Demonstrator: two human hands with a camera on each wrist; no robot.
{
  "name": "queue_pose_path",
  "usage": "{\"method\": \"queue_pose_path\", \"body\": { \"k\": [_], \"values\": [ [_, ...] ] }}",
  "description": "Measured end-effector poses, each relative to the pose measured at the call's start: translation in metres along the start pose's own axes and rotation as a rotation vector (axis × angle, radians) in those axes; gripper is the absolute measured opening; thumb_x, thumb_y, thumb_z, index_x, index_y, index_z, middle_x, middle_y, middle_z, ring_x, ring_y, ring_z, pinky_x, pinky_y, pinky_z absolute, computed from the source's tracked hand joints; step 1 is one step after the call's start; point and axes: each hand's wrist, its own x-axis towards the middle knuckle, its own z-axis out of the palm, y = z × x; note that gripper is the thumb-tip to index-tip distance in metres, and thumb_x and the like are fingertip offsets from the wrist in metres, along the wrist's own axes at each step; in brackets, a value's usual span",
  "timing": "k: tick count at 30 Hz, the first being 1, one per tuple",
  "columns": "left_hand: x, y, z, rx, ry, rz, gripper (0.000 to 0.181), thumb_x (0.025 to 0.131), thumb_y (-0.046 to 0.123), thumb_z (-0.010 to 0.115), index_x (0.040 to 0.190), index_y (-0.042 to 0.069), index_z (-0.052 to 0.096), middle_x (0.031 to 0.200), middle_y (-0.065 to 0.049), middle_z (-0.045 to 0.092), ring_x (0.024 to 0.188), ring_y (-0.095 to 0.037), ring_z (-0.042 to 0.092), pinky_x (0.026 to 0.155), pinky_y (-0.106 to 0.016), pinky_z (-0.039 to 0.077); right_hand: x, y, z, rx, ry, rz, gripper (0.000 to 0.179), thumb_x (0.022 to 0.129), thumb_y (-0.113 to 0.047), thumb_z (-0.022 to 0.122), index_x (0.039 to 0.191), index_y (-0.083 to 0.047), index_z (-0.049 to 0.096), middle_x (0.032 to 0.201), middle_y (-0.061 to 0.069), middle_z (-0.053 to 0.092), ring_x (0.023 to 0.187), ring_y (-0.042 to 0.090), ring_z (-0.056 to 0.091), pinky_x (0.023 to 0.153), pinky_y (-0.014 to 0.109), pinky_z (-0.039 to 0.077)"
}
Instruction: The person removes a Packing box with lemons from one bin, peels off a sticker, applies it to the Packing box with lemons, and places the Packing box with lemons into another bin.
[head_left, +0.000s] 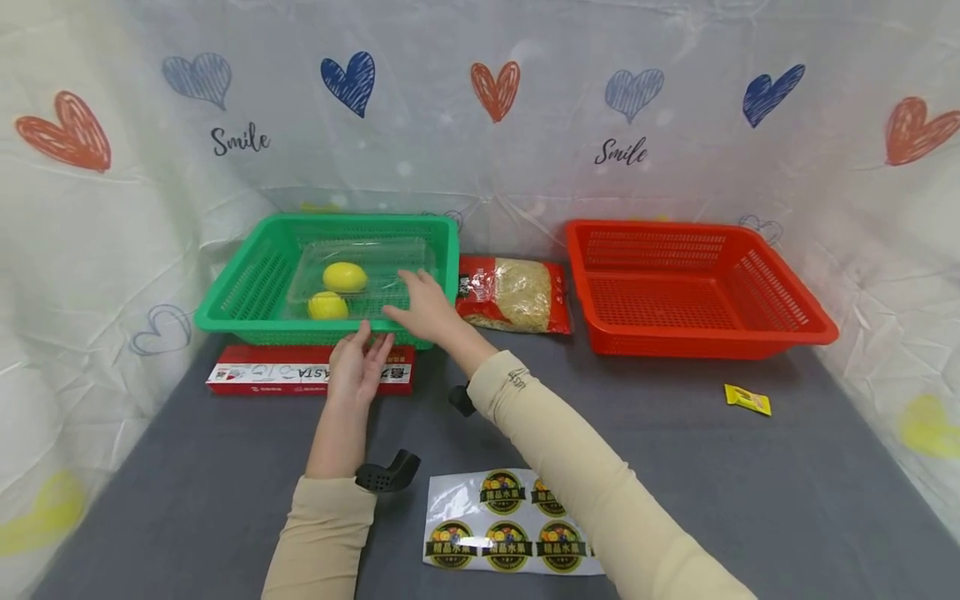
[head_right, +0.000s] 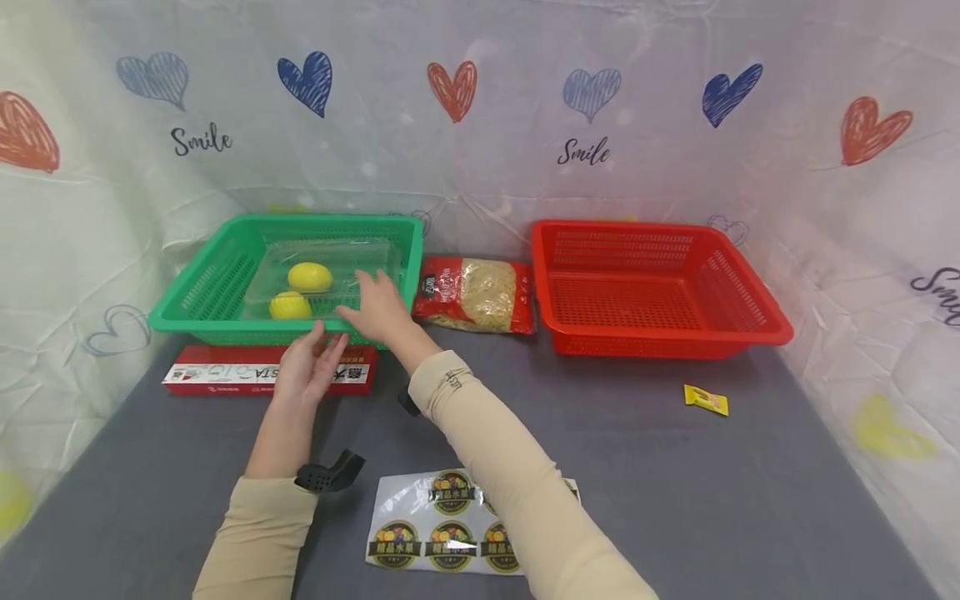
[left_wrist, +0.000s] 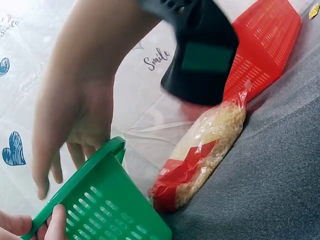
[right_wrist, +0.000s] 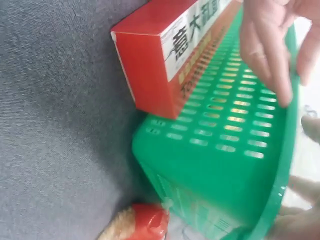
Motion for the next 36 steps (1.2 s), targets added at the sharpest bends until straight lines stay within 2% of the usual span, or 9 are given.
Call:
{"method": "queue_pose_path", "body": {
  "k": [5,9,16,19,24,27,32,36],
  "values": [
    [0.0,0.0,0.0,-0.002,-0.014,0.001,0.053,0.095,0.015,0.042,0.142,0.008,0.018,0.111,-0.002,0.039,0.102,-0.014,0.044,0.091,-0.025,0.043,0.012,-0.005,0.007,0.021,0.042,0.131,0.068,0.091,-0.038,0.054,0.144,-0.007,0.025,0.146,0.018,0.026,0.134,0.03,0.022,0.105,0.041,0.028],
    [0.0,0.0,0.001,-0.004,-0.002,-0.001,0.054,0.095,0.016,0.044,0.141,0.008,0.018,0.112,-0.002,0.039,0.103,-0.014,0.044,0.092,-0.026,0.043,0.018,-0.007,0.013,0.04,0.067,0.197,0.068,0.091,-0.038,0.053,0.144,-0.007,0.024,0.145,0.017,0.028,0.133,0.029,0.025,0.104,0.039,0.031],
    [0.002,-0.001,0.0,-0.019,0.013,0.004,0.051,0.094,0.015,0.045,0.139,0.008,0.021,0.11,-0.003,0.039,0.1,-0.014,0.045,0.09,-0.026,0.045,0.02,-0.009,0.018,0.004,0.106,0.222,0.065,0.091,-0.036,0.053,0.143,-0.008,0.027,0.144,0.017,0.028,0.126,0.029,0.037,0.098,0.037,0.038],
    [0.002,-0.001,0.0,-0.027,0.02,0.005,0.041,0.095,0.014,0.045,0.132,0.008,0.028,0.109,-0.003,0.039,0.099,-0.015,0.046,0.088,-0.026,0.046,0.02,-0.01,0.017,-0.01,0.113,0.233,0.063,0.092,-0.037,0.053,0.143,-0.009,0.028,0.143,0.016,0.029,0.123,0.028,0.041,0.095,0.036,0.041],
    [0.003,-0.001,0.0,-0.044,0.032,0.007,0.023,0.093,0.015,0.047,0.113,0.01,0.037,0.107,-0.004,0.04,0.098,-0.015,0.046,0.088,-0.027,0.046,0.022,-0.011,0.015,0.008,0.078,0.279,0.064,0.092,-0.039,0.052,0.144,-0.011,0.027,0.145,0.016,0.024,0.125,0.03,0.038,0.096,0.039,0.04],
    [0.002,-0.001,0.0,-0.042,0.029,0.011,0.025,0.093,0.015,0.048,0.115,0.01,0.038,0.108,-0.004,0.04,0.098,-0.015,0.047,0.088,-0.027,0.046,0.024,-0.011,0.014,0.023,0.019,0.293,0.065,0.093,-0.041,0.048,0.145,-0.01,0.023,0.147,0.017,0.021,0.13,0.031,0.03,0.099,0.04,0.036],
    [0.001,0.0,-0.001,-0.013,0.029,0.014,0.035,0.095,0.015,0.045,0.126,0.009,0.031,0.108,-0.003,0.04,0.099,-0.015,0.046,0.088,-0.026,0.046,0.027,-0.008,0.01,0.09,-0.07,0.264,0.061,0.096,-0.038,0.043,0.146,-0.011,0.021,0.147,0.014,0.026,0.135,0.032,0.019,0.105,0.044,0.028],
    [0.001,0.0,-0.001,0.002,0.032,0.008,0.037,0.096,0.015,0.043,0.129,0.01,0.027,0.108,-0.003,0.038,0.099,-0.015,0.046,0.087,-0.026,0.046,0.028,-0.004,0.007,0.197,-0.09,0.241,0.057,0.096,-0.035,0.044,0.146,-0.015,0.022,0.145,0.01,0.031,0.133,0.031,0.025,0.103,0.044,0.029]
  ]
}}
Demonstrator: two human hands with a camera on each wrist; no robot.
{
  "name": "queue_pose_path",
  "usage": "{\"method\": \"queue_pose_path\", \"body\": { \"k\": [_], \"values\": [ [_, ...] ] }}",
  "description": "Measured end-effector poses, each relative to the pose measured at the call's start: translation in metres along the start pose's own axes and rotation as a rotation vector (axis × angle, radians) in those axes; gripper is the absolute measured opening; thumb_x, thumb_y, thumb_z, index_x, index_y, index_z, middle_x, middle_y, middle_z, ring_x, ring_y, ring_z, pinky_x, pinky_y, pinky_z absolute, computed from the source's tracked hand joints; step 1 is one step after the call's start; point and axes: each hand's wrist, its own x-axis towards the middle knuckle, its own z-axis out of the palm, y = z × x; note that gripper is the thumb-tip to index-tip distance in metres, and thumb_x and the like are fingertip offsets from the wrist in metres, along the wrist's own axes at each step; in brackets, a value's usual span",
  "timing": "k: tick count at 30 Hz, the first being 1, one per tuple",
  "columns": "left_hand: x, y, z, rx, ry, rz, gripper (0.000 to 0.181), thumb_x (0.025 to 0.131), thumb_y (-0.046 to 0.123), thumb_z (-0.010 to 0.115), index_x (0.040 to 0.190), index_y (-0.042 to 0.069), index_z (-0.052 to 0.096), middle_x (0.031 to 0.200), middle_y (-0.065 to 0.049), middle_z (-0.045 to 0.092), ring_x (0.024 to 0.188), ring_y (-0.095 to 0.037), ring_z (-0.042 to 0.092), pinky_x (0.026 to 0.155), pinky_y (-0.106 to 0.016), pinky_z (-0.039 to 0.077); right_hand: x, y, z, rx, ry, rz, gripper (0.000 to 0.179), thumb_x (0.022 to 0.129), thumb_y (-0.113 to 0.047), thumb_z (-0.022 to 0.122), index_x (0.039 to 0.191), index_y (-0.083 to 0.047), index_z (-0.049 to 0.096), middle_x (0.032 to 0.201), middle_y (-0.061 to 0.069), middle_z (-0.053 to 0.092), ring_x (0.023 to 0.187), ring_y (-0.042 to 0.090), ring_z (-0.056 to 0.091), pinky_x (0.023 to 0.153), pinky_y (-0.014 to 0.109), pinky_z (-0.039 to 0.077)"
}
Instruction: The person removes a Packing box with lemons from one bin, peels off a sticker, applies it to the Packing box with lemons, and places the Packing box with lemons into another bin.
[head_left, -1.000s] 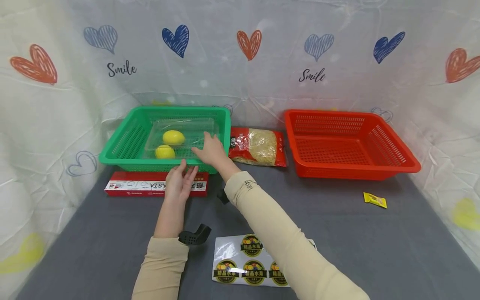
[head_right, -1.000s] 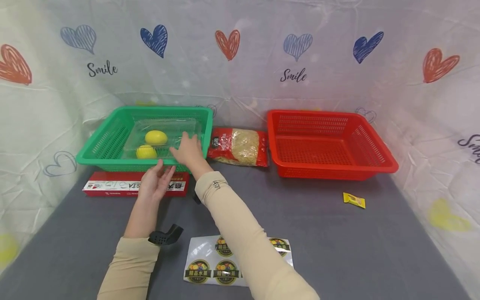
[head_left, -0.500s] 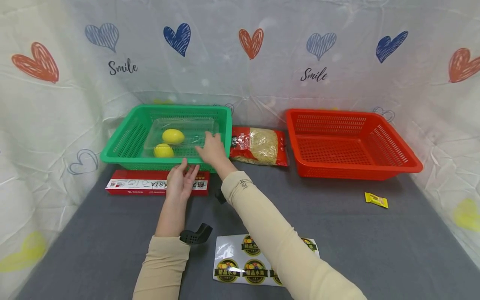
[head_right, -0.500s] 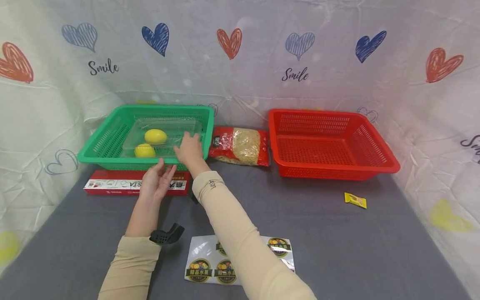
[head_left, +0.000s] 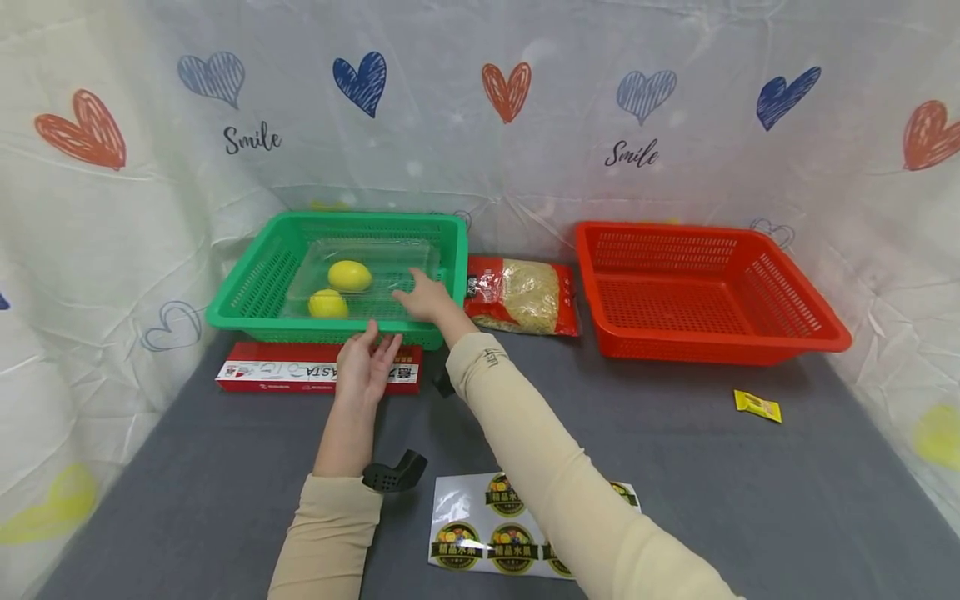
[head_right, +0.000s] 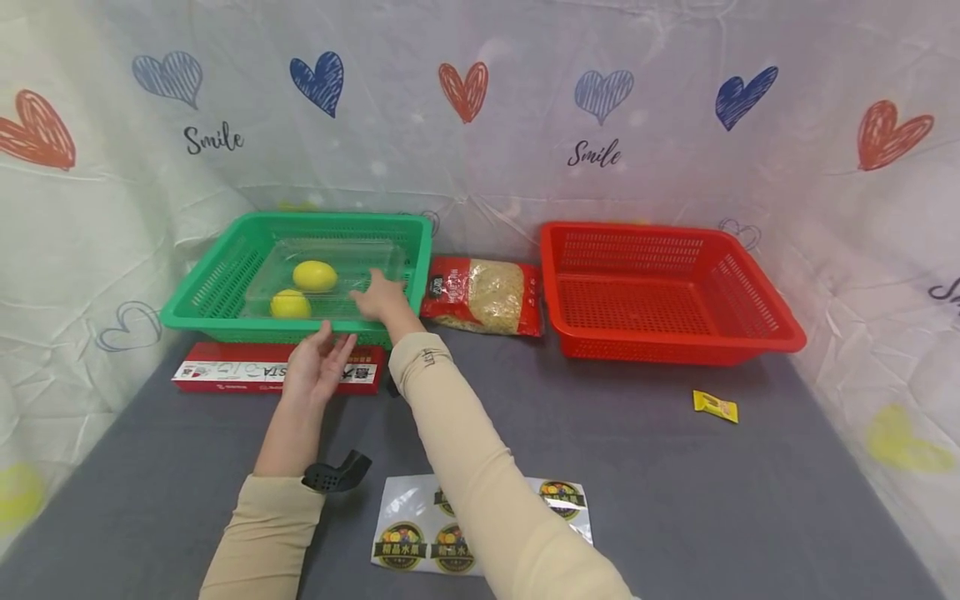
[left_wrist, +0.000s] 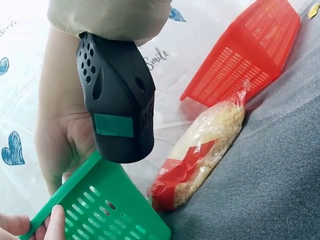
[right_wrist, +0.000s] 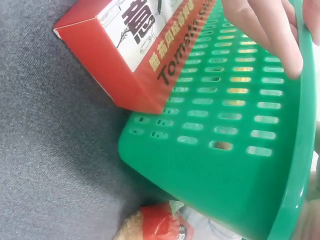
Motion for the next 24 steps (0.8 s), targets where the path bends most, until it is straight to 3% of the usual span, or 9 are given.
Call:
{"method": "queue_pose_path", "body": {
  "k": [4,9,13,15,19,24],
  "values": [
    [0.0005,-0.0013,-0.0004,-0.011,0.009,-0.002,0.028,0.095,0.014,0.044,0.121,0.01,0.032,0.107,-0.004,0.039,0.098,-0.015,0.047,0.087,-0.027,0.047,-0.0008,0.0027,-0.0025,0.178,-0.031,-0.003,0.056,0.096,-0.032,0.045,0.146,-0.019,0.023,0.147,0.008,0.029,0.123,0.03,0.04,0.095,0.042,0.039],
    [0.0011,-0.002,-0.001,-0.026,0.025,-0.005,0.024,0.095,0.013,0.045,0.116,0.011,0.033,0.106,-0.005,0.038,0.096,-0.016,0.046,0.088,-0.027,0.046,-0.0023,0.0036,-0.0035,0.338,-0.041,0.018,0.049,0.098,-0.026,0.041,0.145,-0.025,0.027,0.143,0.009,0.034,0.09,0.027,0.053,0.064,0.033,0.048],
    [0.0012,-0.0011,-0.0012,-0.022,0.029,-0.005,0.033,0.095,0.014,0.045,0.124,0.01,0.031,0.107,-0.005,0.039,0.097,-0.015,0.046,0.087,-0.027,0.046,-0.0012,0.0048,-0.003,0.385,-0.008,-0.005,0.044,0.098,-0.023,0.039,0.142,-0.025,0.034,0.128,0.013,0.05,0.053,0.013,0.043,0.047,0.025,0.041],
    [0.0004,-0.0003,-0.001,-0.025,0.026,-0.007,0.034,0.095,0.015,0.046,0.125,0.01,0.031,0.107,-0.005,0.039,0.098,-0.015,0.046,0.087,-0.027,0.046,-0.0006,0.0054,-0.0023,0.411,0.014,-0.022,0.041,0.098,-0.022,0.039,0.14,-0.024,0.038,0.126,0.016,0.049,0.04,0.011,0.033,0.043,0.025,0.038],
    [-0.0014,0.0015,-0.0008,-0.032,0.026,-0.013,0.029,0.094,0.014,0.046,0.121,0.011,0.034,0.107,-0.004,0.039,0.099,-0.015,0.046,0.087,-0.027,0.047,-0.0002,0.0063,-0.0002,0.423,0.054,-0.049,0.038,0.098,-0.023,0.04,0.136,-0.021,0.042,0.13,0.019,0.04,0.036,0.01,0.033,0.042,0.026,0.04],
    [-0.0024,0.0014,0.0008,-0.02,0.031,-0.012,0.027,0.094,0.014,0.047,0.119,0.01,0.036,0.106,-0.004,0.039,0.1,-0.015,0.046,0.086,-0.026,0.048,-0.0006,0.0069,0.0014,0.4,0.116,-0.054,0.032,0.097,-0.024,0.042,0.129,-0.02,0.046,0.139,0.019,0.025,0.05,0.016,0.046,0.046,0.027,0.046]
  ]
}}
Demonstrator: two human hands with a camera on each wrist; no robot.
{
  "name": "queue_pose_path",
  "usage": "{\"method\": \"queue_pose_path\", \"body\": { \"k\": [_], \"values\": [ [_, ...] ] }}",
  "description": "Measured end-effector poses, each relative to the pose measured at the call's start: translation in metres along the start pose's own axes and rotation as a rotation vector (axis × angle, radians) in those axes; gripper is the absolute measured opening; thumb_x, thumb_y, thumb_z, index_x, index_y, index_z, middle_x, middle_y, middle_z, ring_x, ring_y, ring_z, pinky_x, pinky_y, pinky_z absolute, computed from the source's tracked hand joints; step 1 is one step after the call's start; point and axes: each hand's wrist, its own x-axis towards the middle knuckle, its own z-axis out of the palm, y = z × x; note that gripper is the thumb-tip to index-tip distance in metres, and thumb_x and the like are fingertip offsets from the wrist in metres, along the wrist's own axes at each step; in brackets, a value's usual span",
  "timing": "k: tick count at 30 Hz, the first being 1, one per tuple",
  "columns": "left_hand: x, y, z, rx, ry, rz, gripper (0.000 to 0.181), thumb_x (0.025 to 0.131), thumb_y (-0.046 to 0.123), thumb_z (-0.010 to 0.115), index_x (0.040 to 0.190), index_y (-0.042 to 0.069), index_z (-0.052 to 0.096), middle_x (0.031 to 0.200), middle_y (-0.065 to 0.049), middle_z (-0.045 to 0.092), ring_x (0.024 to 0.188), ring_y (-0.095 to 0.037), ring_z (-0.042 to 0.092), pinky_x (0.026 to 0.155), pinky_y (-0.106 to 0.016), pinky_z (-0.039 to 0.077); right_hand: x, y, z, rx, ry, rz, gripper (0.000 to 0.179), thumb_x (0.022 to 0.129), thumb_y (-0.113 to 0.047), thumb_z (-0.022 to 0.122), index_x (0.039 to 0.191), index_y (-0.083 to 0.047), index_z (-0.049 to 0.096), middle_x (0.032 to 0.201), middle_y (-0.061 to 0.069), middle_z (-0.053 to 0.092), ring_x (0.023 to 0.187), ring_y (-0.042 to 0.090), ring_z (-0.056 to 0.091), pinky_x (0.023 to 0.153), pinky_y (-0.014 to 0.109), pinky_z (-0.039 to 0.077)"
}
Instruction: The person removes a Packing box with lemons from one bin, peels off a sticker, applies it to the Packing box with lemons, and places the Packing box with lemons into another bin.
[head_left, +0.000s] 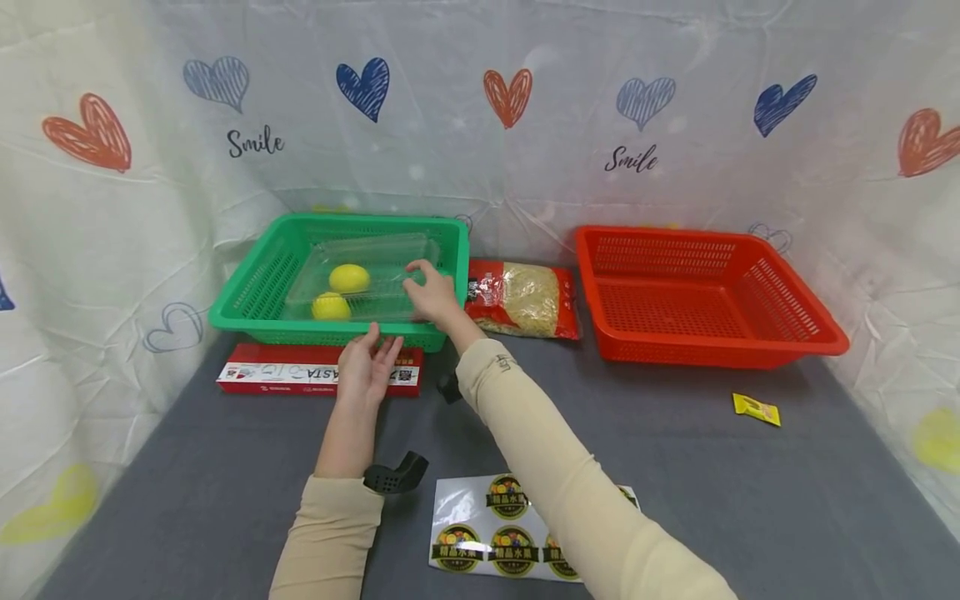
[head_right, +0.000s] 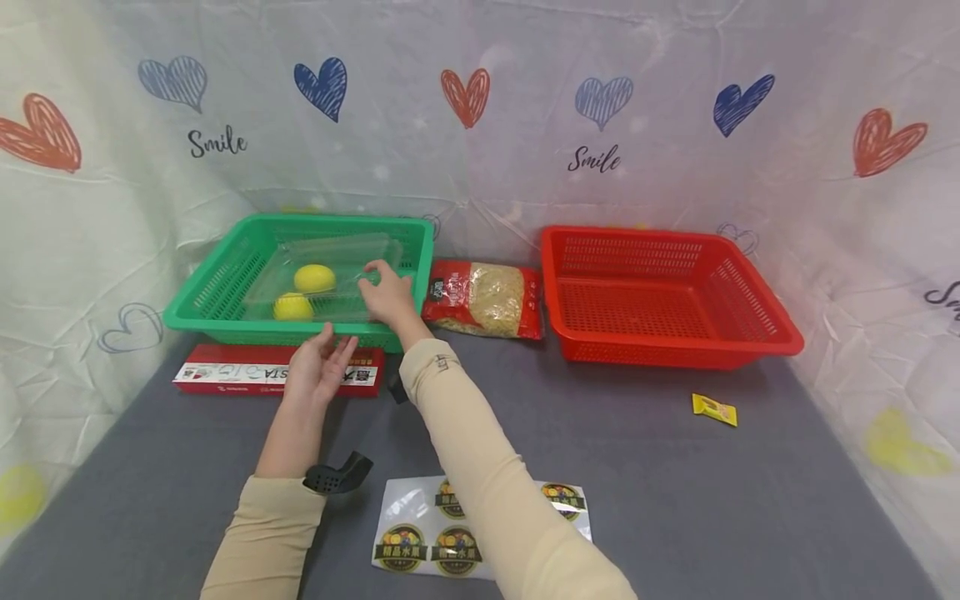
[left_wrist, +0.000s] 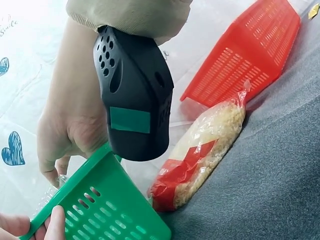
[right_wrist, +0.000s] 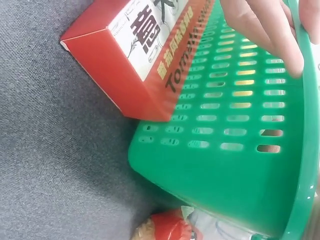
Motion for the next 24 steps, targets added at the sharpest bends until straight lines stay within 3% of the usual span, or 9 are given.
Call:
{"method": "queue_pose_path", "body": {
  "k": [8,11,13,15,17,20,24],
  "values": [
    [0.001,-0.001,0.0,0.012,-0.007,0.007,0.034,0.095,0.015,0.045,0.125,0.01,0.03,0.107,-0.005,0.038,0.099,-0.015,0.046,0.086,-0.026,0.047,-0.005,0.002,0.0,0.043,0.024,-0.054,0.028,0.097,-0.022,0.043,0.124,-0.016,0.048,0.136,0.02,0.025,0.06,0.026,0.057,0.052,0.028,0.052],
    [0.001,-0.002,0.0,0.016,-0.019,0.013,0.04,0.096,0.014,0.043,0.132,0.009,0.026,0.108,-0.004,0.038,0.102,-0.016,0.045,0.087,-0.026,0.047,-0.008,0.002,-0.003,-0.008,0.049,-0.09,0.027,0.096,-0.022,0.044,0.122,-0.017,0.05,0.132,0.019,0.03,0.082,0.025,0.049,0.052,0.027,0.046],
    [0.0,-0.003,0.0,0.022,-0.026,0.016,0.044,0.096,0.013,0.043,0.135,0.009,0.023,0.11,-0.004,0.037,0.104,-0.016,0.045,0.087,-0.026,0.046,-0.01,0.002,-0.006,-0.03,0.066,-0.118,0.026,0.096,-0.021,0.044,0.121,-0.016,0.051,0.123,0.018,0.036,0.086,0.022,0.041,0.052,0.027,0.04],
    [0.001,-0.003,0.0,0.023,-0.026,0.019,0.046,0.096,0.013,0.043,0.136,0.009,0.022,0.11,-0.003,0.037,0.105,-0.017,0.045,0.088,-0.026,0.046,-0.011,0.002,-0.009,-0.008,0.075,-0.143,0.026,0.096,-0.019,0.044,0.121,-0.014,0.052,0.106,0.015,0.043,0.079,0.022,0.045,0.05,0.027,0.041],
    [0.001,-0.003,0.0,0.021,-0.024,0.024,0.043,0.096,0.013,0.044,0.134,0.009,0.024,0.11,-0.004,0.037,0.105,-0.017,0.045,0.088,-0.027,0.046,-0.013,0.001,-0.013,0.032,0.078,-0.164,0.026,0.095,-0.017,0.044,0.12,-0.012,0.052,0.082,0.01,0.045,0.06,0.017,0.048,0.047,0.026,0.042],
    [0.002,-0.002,-0.001,0.011,-0.021,0.027,0.038,0.095,0.013,0.046,0.128,0.01,0.027,0.11,-0.004,0.037,0.106,-0.018,0.044,0.088,-0.028,0.047,-0.014,-0.001,-0.019,0.064,0.084,-0.19,0.027,0.095,-0.016,0.044,0.12,-0.011,0.052,0.056,0.002,0.037,0.036,0.015,0.04,0.039,0.025,0.038],
    [0.003,-0.002,-0.002,0.002,-0.02,0.023,0.037,0.094,0.013,0.047,0.126,0.011,0.028,0.112,-0.005,0.037,0.108,-0.018,0.043,0.088,-0.028,0.047,-0.019,-0.005,-0.028,0.126,0.049,-0.187,0.029,0.094,-0.016,0.044,0.122,-0.01,0.05,0.053,0.004,0.04,0.043,0.028,0.054,0.045,0.031,0.047]
  ]
}}
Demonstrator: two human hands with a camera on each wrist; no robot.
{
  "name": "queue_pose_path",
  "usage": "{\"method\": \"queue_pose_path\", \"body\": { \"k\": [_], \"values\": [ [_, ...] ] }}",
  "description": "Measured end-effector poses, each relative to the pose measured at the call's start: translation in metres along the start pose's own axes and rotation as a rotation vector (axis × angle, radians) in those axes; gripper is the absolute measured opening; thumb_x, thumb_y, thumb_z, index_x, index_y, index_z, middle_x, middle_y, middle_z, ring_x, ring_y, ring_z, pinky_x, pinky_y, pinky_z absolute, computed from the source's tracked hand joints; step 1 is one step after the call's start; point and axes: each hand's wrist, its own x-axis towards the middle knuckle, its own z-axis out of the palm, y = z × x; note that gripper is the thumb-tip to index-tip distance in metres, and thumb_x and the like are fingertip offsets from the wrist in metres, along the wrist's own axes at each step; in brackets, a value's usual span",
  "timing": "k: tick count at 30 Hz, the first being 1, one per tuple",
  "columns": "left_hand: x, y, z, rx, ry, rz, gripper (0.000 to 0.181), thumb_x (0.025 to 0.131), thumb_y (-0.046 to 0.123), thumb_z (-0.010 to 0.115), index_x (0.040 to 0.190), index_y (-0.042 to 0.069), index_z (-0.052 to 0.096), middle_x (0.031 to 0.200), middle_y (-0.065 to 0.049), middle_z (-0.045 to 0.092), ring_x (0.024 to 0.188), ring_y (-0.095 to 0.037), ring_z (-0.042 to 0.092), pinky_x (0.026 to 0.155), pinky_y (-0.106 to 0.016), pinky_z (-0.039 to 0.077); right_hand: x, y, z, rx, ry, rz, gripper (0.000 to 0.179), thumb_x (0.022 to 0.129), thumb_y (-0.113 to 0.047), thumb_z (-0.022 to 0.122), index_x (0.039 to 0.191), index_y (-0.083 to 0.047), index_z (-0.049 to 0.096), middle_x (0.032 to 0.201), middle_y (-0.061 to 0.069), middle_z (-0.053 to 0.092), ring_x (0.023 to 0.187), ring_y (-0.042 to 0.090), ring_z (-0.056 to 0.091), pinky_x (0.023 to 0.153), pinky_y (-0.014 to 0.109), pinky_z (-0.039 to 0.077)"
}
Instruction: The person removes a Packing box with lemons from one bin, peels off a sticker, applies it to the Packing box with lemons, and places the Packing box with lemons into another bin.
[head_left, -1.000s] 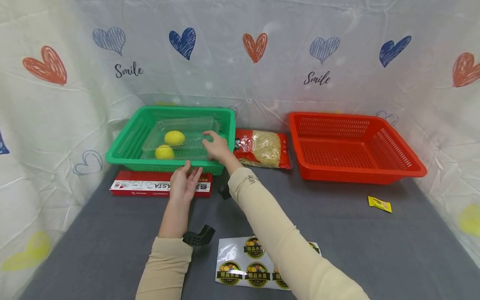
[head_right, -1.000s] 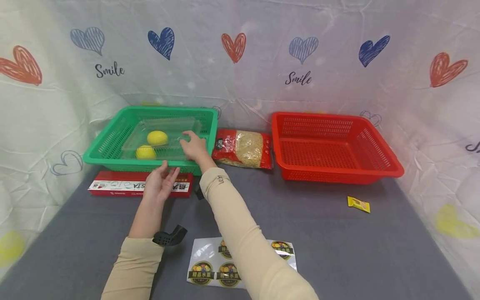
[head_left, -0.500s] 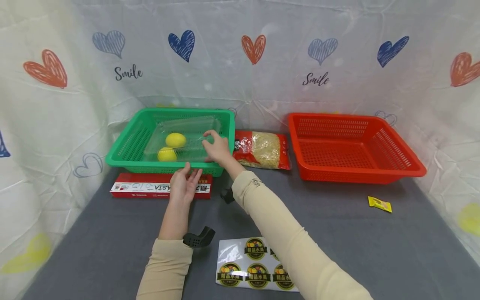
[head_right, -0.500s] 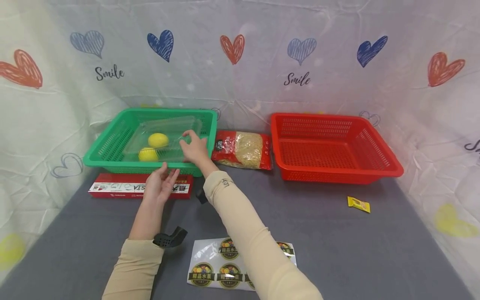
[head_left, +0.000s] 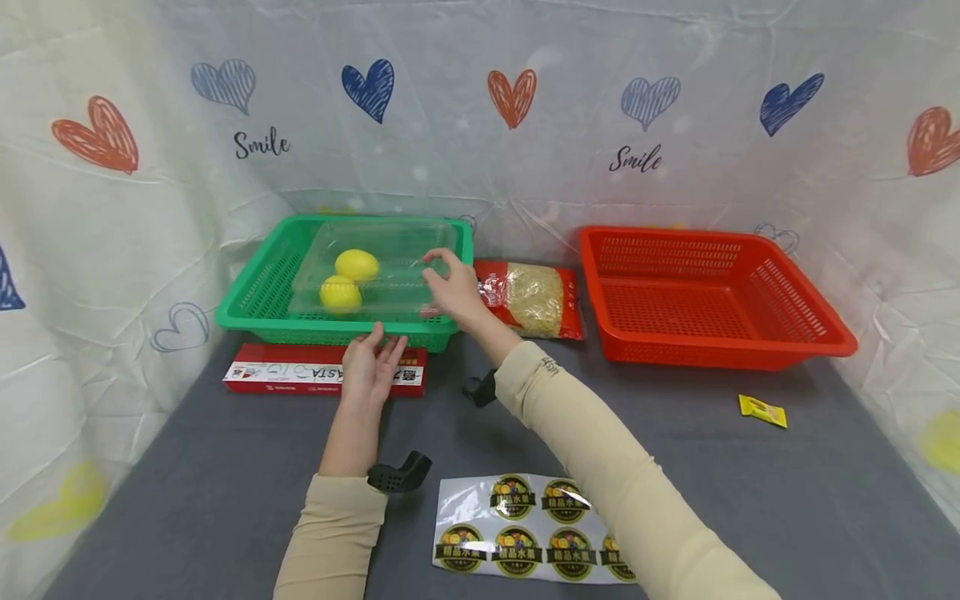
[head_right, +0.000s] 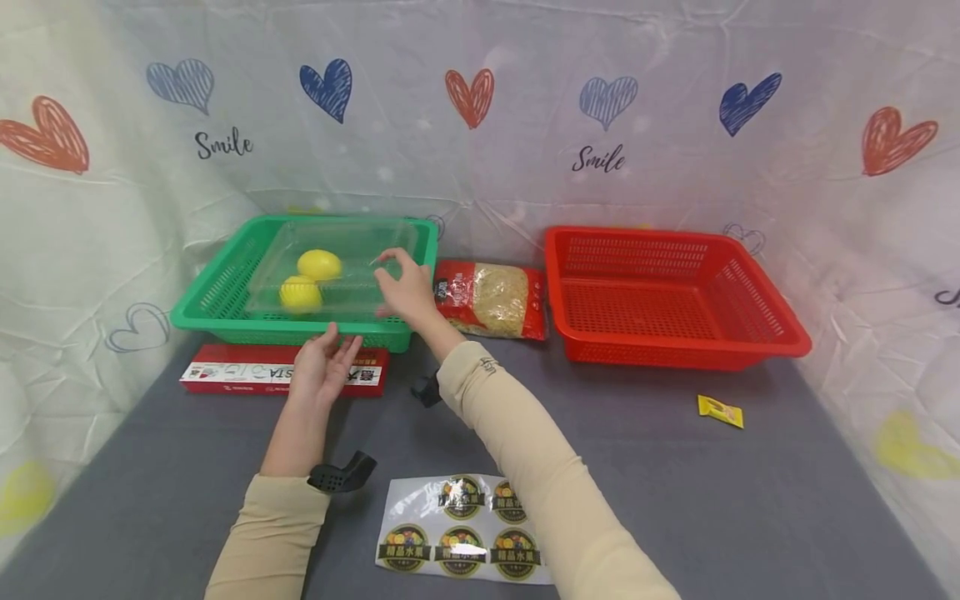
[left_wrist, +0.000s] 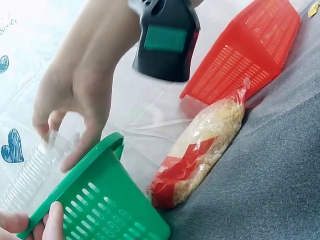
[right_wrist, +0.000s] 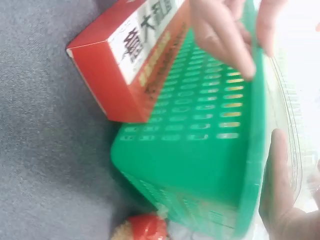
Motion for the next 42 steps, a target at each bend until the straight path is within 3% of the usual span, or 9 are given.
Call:
{"method": "queue_pose_path", "body": {
  "k": [3,9,14,19,26,31,39,42],
  "values": [
    [0.001,0.0,0.0,-0.001,-0.002,-0.001,0.033,0.094,0.013,0.047,0.123,0.012,0.03,0.112,-0.004,0.037,0.107,-0.018,0.043,0.087,-0.029,0.047,-0.004,-0.005,-0.007,0.091,-0.037,0.03,0.031,0.094,-0.015,0.043,0.124,-0.009,0.048,0.056,0.007,0.04,0.059,0.041,0.061,0.057,0.042,0.054],
    [0.001,-0.001,-0.001,-0.001,-0.018,0.005,0.021,0.094,0.012,0.046,0.111,0.012,0.034,0.11,-0.004,0.037,0.103,-0.017,0.044,0.088,-0.028,0.047,-0.015,-0.015,-0.017,0.128,-0.058,0.04,0.032,0.094,-0.014,0.043,0.125,-0.01,0.048,0.054,0.004,0.041,0.064,0.043,0.062,0.061,0.046,0.053],
    [0.0,-0.001,-0.002,-0.003,-0.024,0.007,0.019,0.094,0.012,0.046,0.109,0.012,0.034,0.111,-0.004,0.037,0.103,-0.018,0.044,0.087,-0.028,0.047,-0.024,-0.023,-0.025,0.184,-0.061,0.042,0.032,0.093,-0.013,0.043,0.124,-0.01,0.048,0.083,0.016,0.053,0.06,0.037,0.064,0.063,0.049,0.053],
    [-0.001,-0.001,-0.003,-0.006,-0.024,0.014,0.015,0.094,0.012,0.046,0.105,0.011,0.036,0.109,-0.003,0.038,0.101,-0.017,0.045,0.088,-0.028,0.047,-0.032,-0.03,-0.035,0.203,-0.067,0.045,0.031,0.092,-0.013,0.043,0.122,-0.012,0.049,0.105,0.021,0.052,0.058,0.032,0.064,0.064,0.049,0.053],
    [-0.002,0.0,-0.003,-0.018,-0.019,0.015,0.014,0.094,0.012,0.047,0.102,0.012,0.036,0.108,-0.003,0.038,0.1,-0.018,0.045,0.088,-0.028,0.047,-0.045,-0.035,-0.05,0.23,-0.063,0.047,0.032,0.091,-0.008,0.041,0.122,-0.01,0.049,0.106,0.024,0.049,0.054,0.031,0.063,0.065,0.052,0.051],
    [-0.001,0.0,-0.003,-0.027,-0.023,0.013,0.013,0.094,0.011,0.046,0.101,0.013,0.034,0.11,-0.003,0.037,0.102,-0.018,0.044,0.087,-0.028,0.047,-0.053,-0.034,-0.06,0.215,-0.064,0.055,0.033,0.09,-0.009,0.041,0.123,-0.011,0.048,0.106,0.021,0.047,0.055,0.03,0.062,0.061,0.048,0.053],
    [-0.003,-0.001,-0.001,-0.009,-0.02,0.019,0.018,0.096,0.007,0.041,0.112,0.014,0.037,0.111,-0.004,0.038,0.101,-0.018,0.045,0.087,-0.026,0.046,-0.068,-0.036,-0.075,0.201,-0.048,0.043,0.034,0.088,-0.005,0.041,0.121,-0.009,0.049,0.101,0.021,0.045,0.052,0.026,0.058,0.056,0.044,0.054],
    [-0.003,-0.002,-0.001,0.008,-0.025,0.034,0.017,0.097,0.007,0.039,0.112,0.013,0.038,0.109,-0.005,0.038,0.099,-0.018,0.045,0.087,-0.026,0.047,-0.073,-0.036,-0.081,0.117,-0.021,0.01,0.032,0.088,-0.006,0.042,0.118,-0.011,0.051,0.095,0.018,0.047,0.048,0.018,0.051,0.05,0.03,0.051]
  ]
}}
